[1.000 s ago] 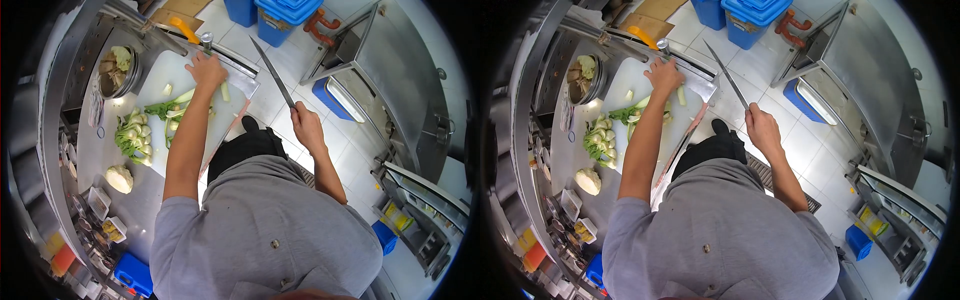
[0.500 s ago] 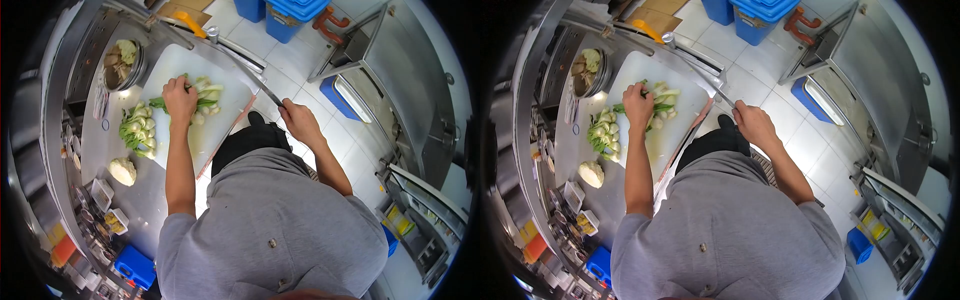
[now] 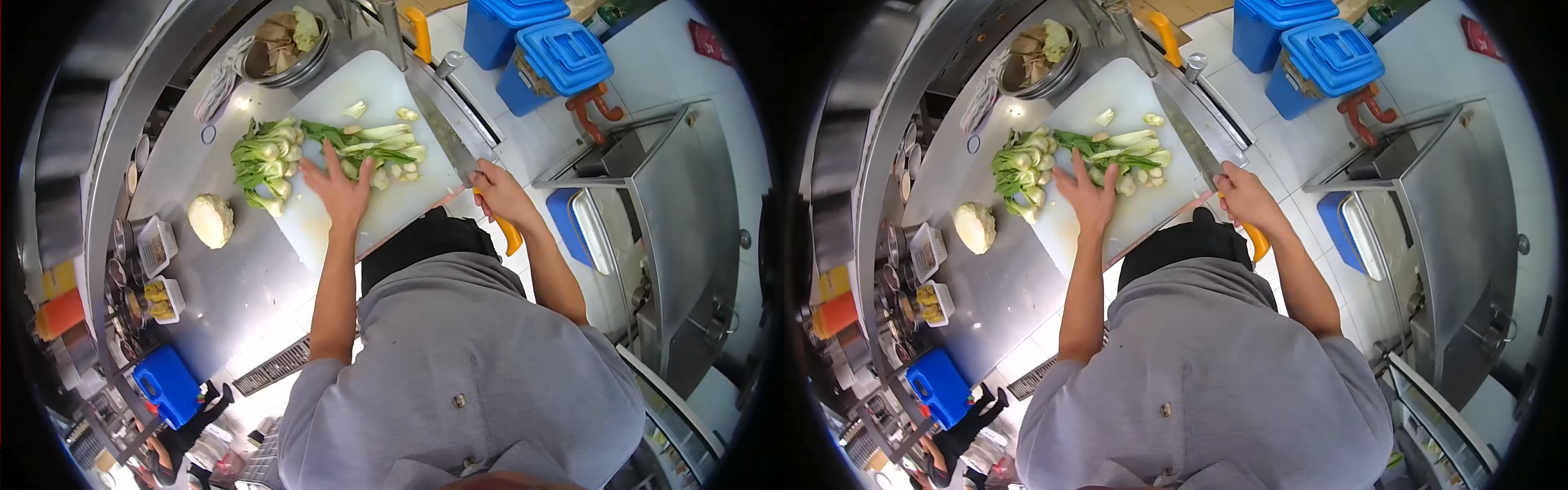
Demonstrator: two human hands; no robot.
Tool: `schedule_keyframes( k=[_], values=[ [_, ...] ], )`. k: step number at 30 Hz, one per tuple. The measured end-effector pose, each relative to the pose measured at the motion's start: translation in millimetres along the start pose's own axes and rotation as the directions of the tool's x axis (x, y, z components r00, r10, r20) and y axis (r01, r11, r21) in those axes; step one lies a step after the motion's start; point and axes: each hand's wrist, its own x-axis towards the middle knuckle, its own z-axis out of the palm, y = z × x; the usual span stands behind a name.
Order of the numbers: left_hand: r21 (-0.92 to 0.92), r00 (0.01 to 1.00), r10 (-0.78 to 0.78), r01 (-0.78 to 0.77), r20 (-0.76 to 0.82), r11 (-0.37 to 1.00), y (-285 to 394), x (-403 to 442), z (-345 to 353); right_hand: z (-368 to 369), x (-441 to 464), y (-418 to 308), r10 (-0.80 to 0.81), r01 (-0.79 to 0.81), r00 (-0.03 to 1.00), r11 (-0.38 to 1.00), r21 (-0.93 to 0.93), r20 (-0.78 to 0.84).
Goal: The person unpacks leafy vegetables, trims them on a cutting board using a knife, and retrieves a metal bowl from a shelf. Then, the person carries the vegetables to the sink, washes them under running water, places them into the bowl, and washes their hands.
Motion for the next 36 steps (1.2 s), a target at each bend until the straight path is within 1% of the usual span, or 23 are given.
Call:
schedule_keyframes(
  k=[1,2,5,6,7,8,9,12,14,15,17,19,21,23,24,26,27,29,30,32,33,34,36],
  values=[
    [0.061,1.000,0.008,-0.009,0.021,0.998,7,7,5,0,10,6,0.000,-0.010,0.997,0.992,0.122,0.077],
    [0.053,1.000,-0.003,0.002,0.022,0.999,12,13,7,-1,17,13,-0.003,-0.034,0.989,0.969,0.243,0.150],
    [-0.164,1.000,-0.001,0.005,0.026,0.987,24,25,12,3,23,2,-0.002,-0.037,0.981,0.980,0.197,0.193],
    [-0.171,1.000,0.005,0.000,0.030,0.985,30,27,12,6,22,-2,-0.009,-0.025,0.978,0.987,0.159,0.207],
    [-0.115,0.998,0.011,-0.005,0.058,0.993,36,30,13,11,22,-6,-0.003,-0.029,0.981,0.987,0.160,0.196],
    [-0.059,0.996,0.018,-0.012,0.088,0.998,42,32,13,18,21,-12,-0.019,0.002,0.987,0.995,0.100,0.162],
    [-0.070,0.995,0.026,-0.020,0.098,0.997,46,34,15,25,20,-17,-0.035,0.030,0.991,0.999,0.037,0.128],
    [-0.083,0.991,0.037,-0.026,0.126,0.996,54,40,25,50,23,-28,-0.047,0.046,0.993,0.999,0.015,0.105],
    [-0.118,0.996,0.067,-0.059,0.060,0.991,55,41,29,64,23,-40,-0.053,0.053,0.994,0.999,0.004,0.091],
    [-0.122,0.995,0.072,-0.063,0.066,0.990,51,41,33,70,22,-44,-0.060,0.062,0.995,0.998,-0.014,0.083],
    [-0.308,0.999,0.033,-0.028,0.008,0.951,42,40,42,80,24,-46,-0.045,0.042,0.994,0.999,0.030,0.099],
    [-0.367,1.000,0.016,-0.016,-0.002,0.930,41,39,43,89,26,-44,-0.034,0.026,0.992,0.997,0.069,0.125],
    [-0.419,1.000,-0.004,-0.002,-0.013,0.908,38,37,40,97,28,-41,-0.041,0.002,0.984,0.977,0.215,0.175],
    [-0.519,0.999,-0.036,0.019,-0.023,0.855,39,38,39,107,27,-43,-0.018,-0.021,0.986,0.972,0.234,0.165],
    [-0.520,0.999,-0.041,0.019,-0.030,0.854,40,39,38,111,25,-47,0.000,-0.040,0.988,0.966,0.256,0.154],
    [-0.630,0.997,-0.072,0.046,-0.017,0.775,37,40,30,117,16,-59,-0.008,-0.027,0.990,0.968,0.251,0.137],
    [-0.627,0.996,-0.078,0.042,-0.031,0.778,38,43,23,118,11,-67,-0.006,-0.023,0.994,0.967,0.253,0.113],
    [-0.727,0.996,-0.083,0.052,-0.008,0.684,45,53,1,117,1,-87,-0.027,0.006,0.996,0.974,0.227,0.091],
    [-0.728,0.996,-0.087,0.051,-0.012,0.684,46,61,-8,115,-3,-98,-0.037,0.023,0.997,0.979,0.205,0.063],
    [-0.758,0.991,-0.060,-0.054,-0.122,0.650,53,80,-25,111,-6,-122,-0.069,0.058,0.997,0.977,0.206,0.043],
    [-0.780,0.986,-0.052,-0.090,-0.156,0.619,57,93,-35,108,-5,-136,-0.130,0.126,0.991,0.976,0.175,0.012],
    [-0.783,0.985,-0.056,-0.093,-0.162,0.615,60,107,-45,105,-5,-149,-0.191,0.192,0.981,0.971,0.144,-0.016],
    [-0.767,0.978,-0.093,-0.086,-0.187,0.636,62,138,-62,97,5,-183,-0.210,0.209,0.978,0.971,0.114,0.001]
  ],
)
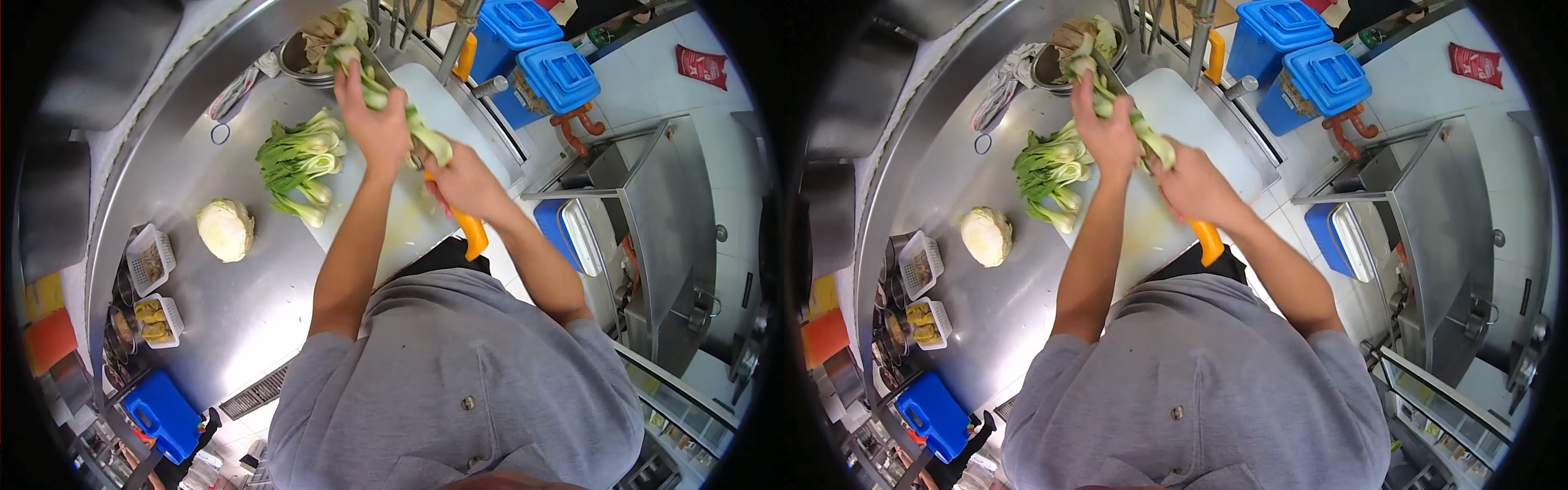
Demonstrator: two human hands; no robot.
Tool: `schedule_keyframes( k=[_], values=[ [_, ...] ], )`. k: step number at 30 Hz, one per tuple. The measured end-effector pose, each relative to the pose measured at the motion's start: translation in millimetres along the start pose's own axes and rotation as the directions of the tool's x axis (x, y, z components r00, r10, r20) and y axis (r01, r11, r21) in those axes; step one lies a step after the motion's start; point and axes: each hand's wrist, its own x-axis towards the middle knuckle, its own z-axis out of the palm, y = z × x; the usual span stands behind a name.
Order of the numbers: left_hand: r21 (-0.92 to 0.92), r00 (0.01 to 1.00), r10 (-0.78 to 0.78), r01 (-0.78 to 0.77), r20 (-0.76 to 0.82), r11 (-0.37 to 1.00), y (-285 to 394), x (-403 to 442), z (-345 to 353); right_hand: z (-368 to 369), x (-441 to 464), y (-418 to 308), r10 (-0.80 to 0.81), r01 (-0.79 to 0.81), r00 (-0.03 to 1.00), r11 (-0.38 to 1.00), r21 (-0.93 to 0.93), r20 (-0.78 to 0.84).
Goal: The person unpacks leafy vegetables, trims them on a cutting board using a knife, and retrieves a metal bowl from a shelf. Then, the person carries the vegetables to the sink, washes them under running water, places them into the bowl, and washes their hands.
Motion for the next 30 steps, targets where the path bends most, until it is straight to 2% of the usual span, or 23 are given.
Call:
schedule_keyframes(
  k=[2,4,6,7,8,9,10,12,14,16,20,22,23,25,29,30],
  values=[
    [-0.040,0.999,-0.025,0.023,-0.036,0.999,1,39,1,-2,25,-30,-0.060,0.062,0.997,0.997,-0.036,0.048],
    [-0.061,0.973,-0.214,0.210,-0.085,0.976,-7,77,4,-11,64,-56,0.008,0.014,0.987,0.990,-0.137,0.162],
    [-0.051,0.914,-0.404,0.405,0.026,0.913,-26,121,4,-12,97,-80,0.005,0.019,0.987,0.989,-0.148,0.163],
    [-0.056,0.917,-0.398,0.399,0.033,0.915,-54,145,6,-13,111,-87,0.001,0.022,0.988,0.989,-0.149,0.153],
    [0.100,0.926,-0.377,0.376,0.001,0.921,-94,164,9,-13,124,-94,0.043,-0.019,0.988,0.987,-0.159,0.150],
    [0.251,0.936,-0.350,0.346,-0.030,0.904,-98,172,11,-13,131,-99,0.084,-0.058,0.986,0.983,-0.172,0.146],
    [0.241,0.937,-0.347,0.343,-0.029,0.908,-103,174,17,-12,134,-101,0.080,-0.054,0.987,0.982,-0.179,0.139],
    [0.534,0.865,-0.331,0.495,-0.377,0.686,-106,173,28,-8,137,-101,0.049,-0.037,0.996,0.985,-0.170,0.068],
    [0.556,0.877,-0.302,0.472,-0.373,0.685,-104,174,29,-7,135,-96,0.034,-0.026,0.999,0.971,-0.239,0.029],
    [0.651,0.918,-0.310,0.395,-0.248,0.649,-104,172,23,-10,125,-91,0.000,-0.013,0.999,0.949,-0.315,-0.039],
    [0.706,0.933,-0.241,0.359,-0.266,0.610,-131,169,26,-25,103,-75,-0.021,-0.008,0.995,0.961,-0.277,-0.101],
    [0.839,0.925,-0.340,0.315,-0.167,0.443,-131,165,30,-32,94,-61,-0.047,0.008,0.991,0.956,-0.293,-0.127],
    [0.842,0.925,-0.344,0.313,-0.163,0.440,-130,162,30,-35,89,-54,-0.040,0.002,0.991,0.957,-0.289,-0.128],
    [0.917,0.952,-0.294,0.190,-0.085,0.350,-122,158,28,-39,79,-41,-0.006,-0.022,0.994,0.968,-0.251,-0.108],
    [0.896,0.946,-0.319,0.194,-0.063,0.399,-131,180,21,-45,50,-10,-0.002,-0.013,0.996,0.984,-0.178,-0.088],
    [0.871,0.937,-0.349,0.182,-0.013,0.456,-143,192,14,-49,40,2,-0.006,-0.007,0.997,0.985,-0.171,-0.075]
  ],
)
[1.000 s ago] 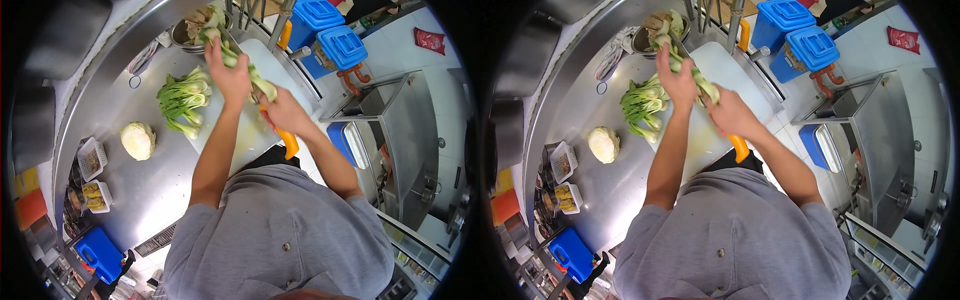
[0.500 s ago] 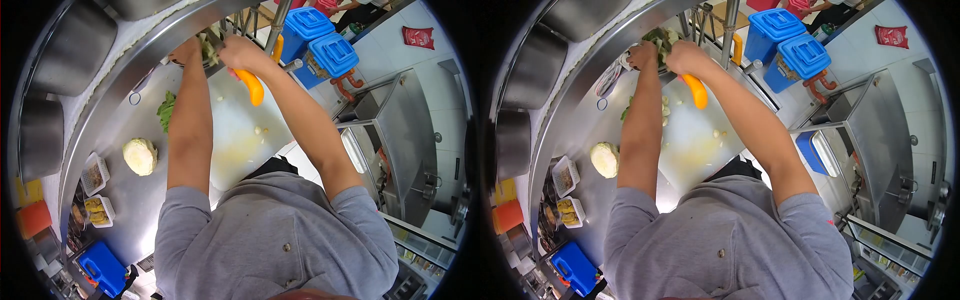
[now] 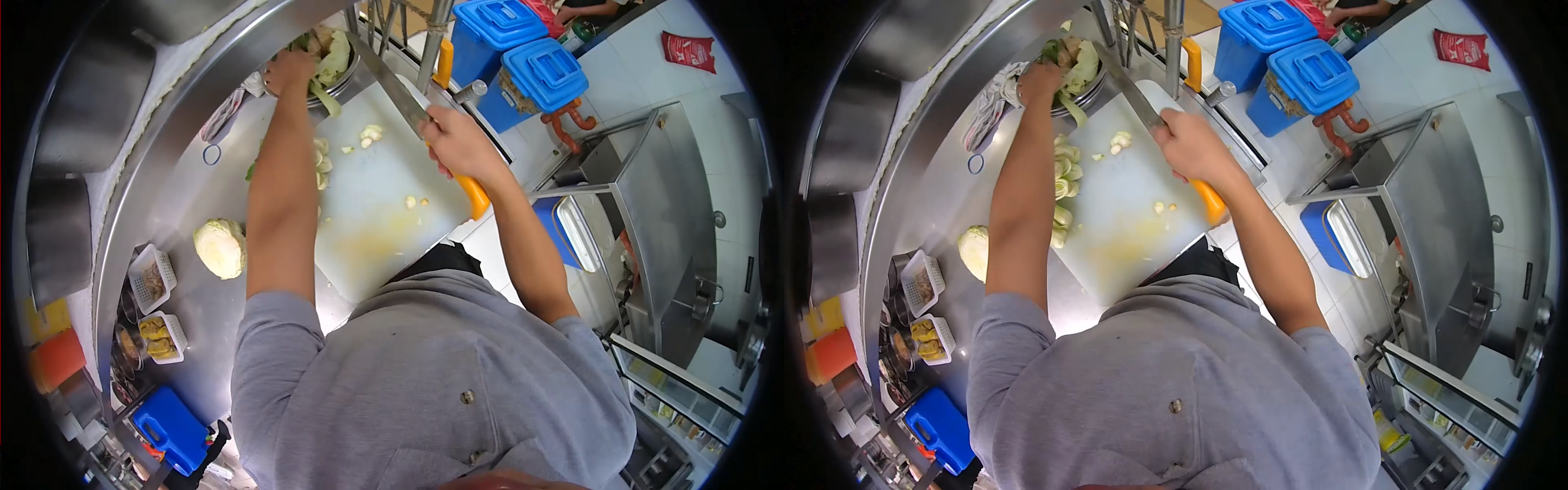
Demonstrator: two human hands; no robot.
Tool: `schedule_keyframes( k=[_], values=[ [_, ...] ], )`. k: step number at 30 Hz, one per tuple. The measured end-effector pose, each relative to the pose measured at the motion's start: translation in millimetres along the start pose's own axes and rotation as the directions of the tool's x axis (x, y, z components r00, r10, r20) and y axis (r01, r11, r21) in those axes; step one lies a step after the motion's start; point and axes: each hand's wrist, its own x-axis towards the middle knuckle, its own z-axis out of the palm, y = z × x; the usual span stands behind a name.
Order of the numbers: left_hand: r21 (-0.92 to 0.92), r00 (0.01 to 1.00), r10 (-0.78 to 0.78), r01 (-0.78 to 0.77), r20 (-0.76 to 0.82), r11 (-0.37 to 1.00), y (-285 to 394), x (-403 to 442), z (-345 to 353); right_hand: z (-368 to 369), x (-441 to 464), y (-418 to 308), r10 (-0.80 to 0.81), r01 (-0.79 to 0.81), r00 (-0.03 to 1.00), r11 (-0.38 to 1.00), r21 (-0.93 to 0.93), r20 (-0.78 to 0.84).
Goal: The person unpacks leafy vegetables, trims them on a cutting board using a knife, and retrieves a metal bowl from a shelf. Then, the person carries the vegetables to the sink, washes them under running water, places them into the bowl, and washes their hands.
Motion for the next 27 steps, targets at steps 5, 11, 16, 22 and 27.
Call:
schedule_keyframes(
  k=[5,11,16,22,27],
  values=[
    [-0.346,0.886,0.304,-0.424,-0.349,0.837,-11,-78,-62,-10,-57,86,0.029,-0.030,0.999,0.999,-0.022,-0.037],
    [-0.426,0.699,0.674,-0.700,-0.240,0.573,-35,-236,-4,-10,-102,132,0.207,-0.210,0.972,0.977,-0.022,-0.111],
    [-0.106,0.835,0.536,-0.548,-0.123,0.830,-44,-257,21,1,-108,156,0.010,-0.035,0.985,0.989,-0.144,-0.170],
    [0.102,0.787,0.488,-0.489,-0.379,0.867,-29,-181,-30,7,-118,151,0.041,-0.055,0.989,0.994,-0.092,-0.144],
    [0.114,0.741,0.666,-0.657,-0.082,0.745,-44,-116,-49,3,-127,165,-0.002,-0.020,0.981,0.994,-0.109,-0.195]
  ],
)
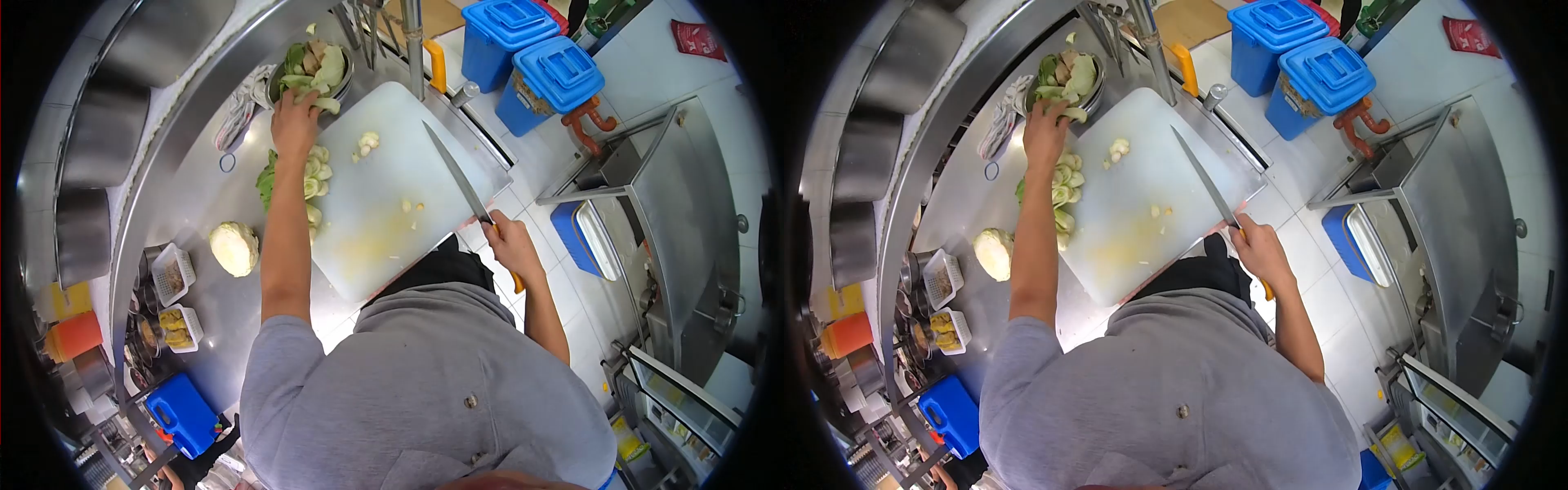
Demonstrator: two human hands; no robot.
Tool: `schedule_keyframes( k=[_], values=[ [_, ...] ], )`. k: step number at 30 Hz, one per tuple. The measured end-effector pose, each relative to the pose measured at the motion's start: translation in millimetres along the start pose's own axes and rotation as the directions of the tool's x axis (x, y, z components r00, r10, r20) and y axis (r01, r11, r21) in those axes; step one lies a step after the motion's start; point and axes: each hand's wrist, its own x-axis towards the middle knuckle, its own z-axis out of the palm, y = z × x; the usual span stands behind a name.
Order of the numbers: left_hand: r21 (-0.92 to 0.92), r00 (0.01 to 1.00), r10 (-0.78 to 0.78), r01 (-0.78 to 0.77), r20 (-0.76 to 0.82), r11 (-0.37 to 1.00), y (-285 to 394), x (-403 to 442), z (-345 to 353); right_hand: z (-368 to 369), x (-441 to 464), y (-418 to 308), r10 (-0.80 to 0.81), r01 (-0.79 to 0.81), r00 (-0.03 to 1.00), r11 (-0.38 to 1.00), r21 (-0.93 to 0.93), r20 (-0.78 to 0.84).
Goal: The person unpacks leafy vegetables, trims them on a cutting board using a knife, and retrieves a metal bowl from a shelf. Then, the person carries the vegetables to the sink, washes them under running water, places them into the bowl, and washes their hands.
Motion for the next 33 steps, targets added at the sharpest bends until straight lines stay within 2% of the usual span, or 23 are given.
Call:
schedule_keyframes(
  k=[1,3,5,7,9,11,12,13,15,16,17,19,20,21,23,24,26,27,29,30,32,33],
  values=[
    [0.006,1.000,0.008,-0.008,-0.004,1.000,-6,6,-3,-2,-1,1,-0.003,0.004,1.000,1.000,0.008,-0.006],
    [-0.263,1.000,0.016,-0.012,0.014,0.965,-13,14,-7,-4,-5,5,0.082,-0.082,0.997,0.996,0.024,-0.014],
    [-0.255,1.000,-0.002,-0.004,-0.021,0.967,-16,25,-10,-6,-6,7,0.089,-0.088,0.996,0.996,0.032,-0.029],
    [-0.287,0.995,-0.096,0.081,-0.040,0.955,-23,41,-9,-7,-8,8,0.110,-0.109,0.993,0.994,0.033,-0.033],
    [-0.225,0.993,-0.088,0.068,-0.080,0.972,-32,57,-4,-6,-7,8,0.097,-0.095,0.994,0.995,0.032,-0.043],
    [-0.060,0.986,-0.013,0.003,-0.169,0.998,-42,69,5,-4,-7,7,0.080,-0.079,0.996,0.997,0.026,-0.045],
    [0.004,0.999,-0.040,0.040,0.027,0.999,-42,72,3,-3,-6,4,0.078,-0.077,0.996,0.997,0.032,-0.041],
    [0.003,0.999,-0.043,0.043,0.029,0.999,-43,73,1,-2,-5,2,0.077,-0.075,0.996,0.996,0.038,-0.039],
    [0.137,0.988,-0.043,0.023,0.151,0.990,-42,74,-2,-5,-4,-2,0.079,-0.079,0.997,0.997,0.019,-0.023],
    [0.233,0.997,0.030,-0.013,-0.067,0.972,-39,68,1,-4,-4,-3,0.080,-0.080,0.997,0.997,0.006,-0.010],
    [0.230,0.998,0.035,-0.022,-0.054,0.973,-36,59,3,-3,-3,-2,0.094,-0.094,0.996,0.996,0.011,-0.009],
    [-0.190,0.952,0.090,-0.150,-0.291,0.970,-4,32,-8,0,0,-1,-0.087,0.077,0.992,0.992,-0.101,-0.094],
    [-0.369,1.000,-0.014,0.004,-0.026,0.929,28,7,-16,-3,2,-3,-0.075,0.069,0.995,0.992,-0.103,-0.062],
    [-0.491,0.965,-0.077,0.196,0.251,0.849,60,-13,-20,-3,5,-1,-0.068,0.062,0.996,0.993,-0.106,-0.055],
    [-0.303,0.991,0.095,-0.062,0.096,0.951,72,-56,36,-1,11,5,-0.133,0.123,0.990,0.977,-0.177,-0.048],
    [-0.309,0.990,0.087,-0.048,0.112,0.950,75,-76,50,-3,11,3,-0.125,0.116,0.992,0.972,-0.203,-0.031],
    [-0.153,0.994,0.075,-0.063,0.077,0.986,87,-105,69,-5,8,0,-0.117,0.110,0.993,0.971,-0.213,-0.018],
    [-0.165,0.993,0.073,-0.056,0.096,0.985,95,-117,68,-7,6,-2,-0.122,0.116,0.992,0.968,-0.221,-0.014],
    [-0.367,0.983,0.077,-0.011,0.167,0.930,112,-145,50,-8,-2,-6,-0.079,0.079,0.997,0.971,-0.224,0.006],
    [-0.372,0.981,0.074,-0.002,0.180,0.928,119,-159,41,-8,-5,-6,-0.065,0.068,0.998,0.979,-0.192,0.023],
    [-0.582,0.934,0.217,-0.012,0.284,0.813,127,-186,17,-7,-9,-1,-0.051,0.057,0.995,0.996,-0.075,0.083],
    [-0.584,0.931,0.218,-0.007,0.293,0.812,127,-197,5,-8,-11,1,-0.041,0.048,0.995,0.996,-0.073,0.086]
  ],
)
